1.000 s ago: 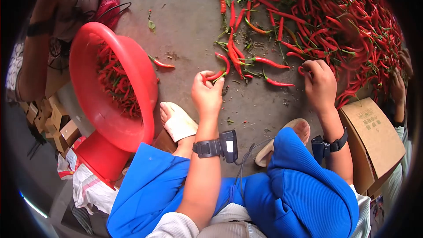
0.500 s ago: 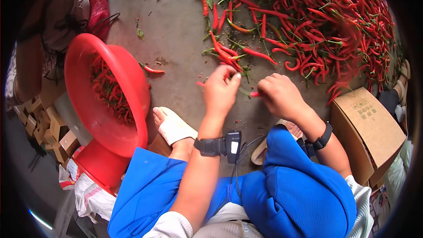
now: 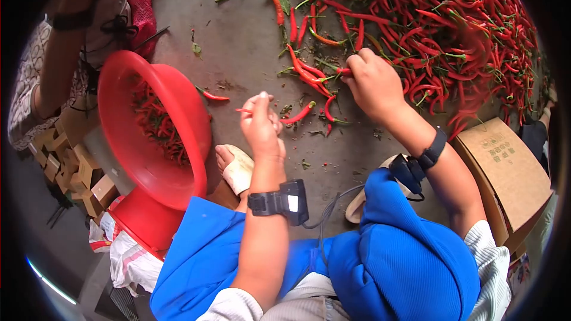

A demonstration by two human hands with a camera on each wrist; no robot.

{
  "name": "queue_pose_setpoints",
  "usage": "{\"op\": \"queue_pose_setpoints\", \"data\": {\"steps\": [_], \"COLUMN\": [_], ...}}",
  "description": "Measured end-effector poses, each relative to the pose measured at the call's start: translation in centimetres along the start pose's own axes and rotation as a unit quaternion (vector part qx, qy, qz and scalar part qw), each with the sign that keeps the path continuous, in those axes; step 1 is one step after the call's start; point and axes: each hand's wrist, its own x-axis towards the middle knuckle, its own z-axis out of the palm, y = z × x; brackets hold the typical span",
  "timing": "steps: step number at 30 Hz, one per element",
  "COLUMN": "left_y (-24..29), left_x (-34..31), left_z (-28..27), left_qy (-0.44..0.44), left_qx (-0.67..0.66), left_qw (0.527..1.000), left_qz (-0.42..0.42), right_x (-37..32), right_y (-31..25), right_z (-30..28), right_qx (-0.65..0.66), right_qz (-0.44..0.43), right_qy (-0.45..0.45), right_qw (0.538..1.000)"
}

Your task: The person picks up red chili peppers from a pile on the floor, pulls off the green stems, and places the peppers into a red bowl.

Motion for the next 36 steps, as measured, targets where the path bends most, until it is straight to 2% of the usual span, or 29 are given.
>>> {"op": "queue_pose_setpoints", "data": {"steps": [2,3,6,7,8,13,15,17,22,26,29,30,32,34,36], "left_y": [2.2,3.4,8.0,9.9,11.9,20.1,21.6,22.1,20.3,18.9,18.8,18.8,18.0,16.5,16.1], "left_x": [0.7,1.1,2.5,2.9,3.1,2.1,1.3,0.3,-2.2,-3.2,-2.4,-2.0,-0.6,1.1,1.8], "left_z": [0.1,0.3,1.8,2.5,3.5,4.5,2.8,0.6,-5.2,-8.9,-10.8,-10.7,-10.8,-11.4,-11.7], "left_qy": [0.019,0.023,-0.065,-0.107,-0.142,-0.254,-0.254,-0.241,-0.185,-0.152,-0.121,-0.107,-0.115,-0.062,-0.079], "left_qx": [0.020,0.023,0.114,0.165,0.232,0.444,0.486,0.502,0.399,0.224,0.087,0.040,0.003,0.013,0.022], "left_qw": [1.000,0.999,0.990,0.979,0.960,0.850,0.829,0.828,0.896,0.952,0.971,0.976,0.983,0.988,0.991], "left_qz": [0.008,0.017,0.046,0.057,0.069,0.127,0.105,0.065,-0.066,-0.141,-0.185,-0.186,-0.142,-0.139,-0.105], "right_x": [0.1,0.3,-0.2,-0.6,-0.9,-1.6,-1.9,-2.0,-1.9,-1.3,0.5,0.8,0.9,1.9,1.6], "right_y": [0.0,-0.5,-1.6,-1.9,-2.3,-3.5,-3.1,-2.6,-1.4,-2.7,-6.5,-7.2,-7.7,-7.9,-7.7], "right_z": [-1.1,-1.6,-1.1,-0.7,-0.1,1.7,2.1,1.9,-0.3,-2.5,-1.4,0.0,3.4,4.0,3.3], "right_qx": [0.037,0.073,0.197,0.185,0.177,0.057,0.019,-0.005,-0.058,-0.020,0.004,0.014,-0.086,-0.140,-0.108], "right_qz": [0.010,0.035,-0.003,-0.101,-0.159,-0.242,-0.253,-0.248,-0.218,-0.159,-0.224,-0.256,-0.262,-0.280,-0.280], "right_qy": [0.016,-0.004,-0.065,-0.056,-0.069,-0.226,-0.251,-0.252,-0.273,-0.276,-0.253,-0.233,-0.293,-0.313,-0.294], "right_qw": [0.999,0.997,0.978,0.976,0.969,0.942,0.934,0.935,0.935,0.947,0.941,0.938,0.915,0.897,0.908]}}
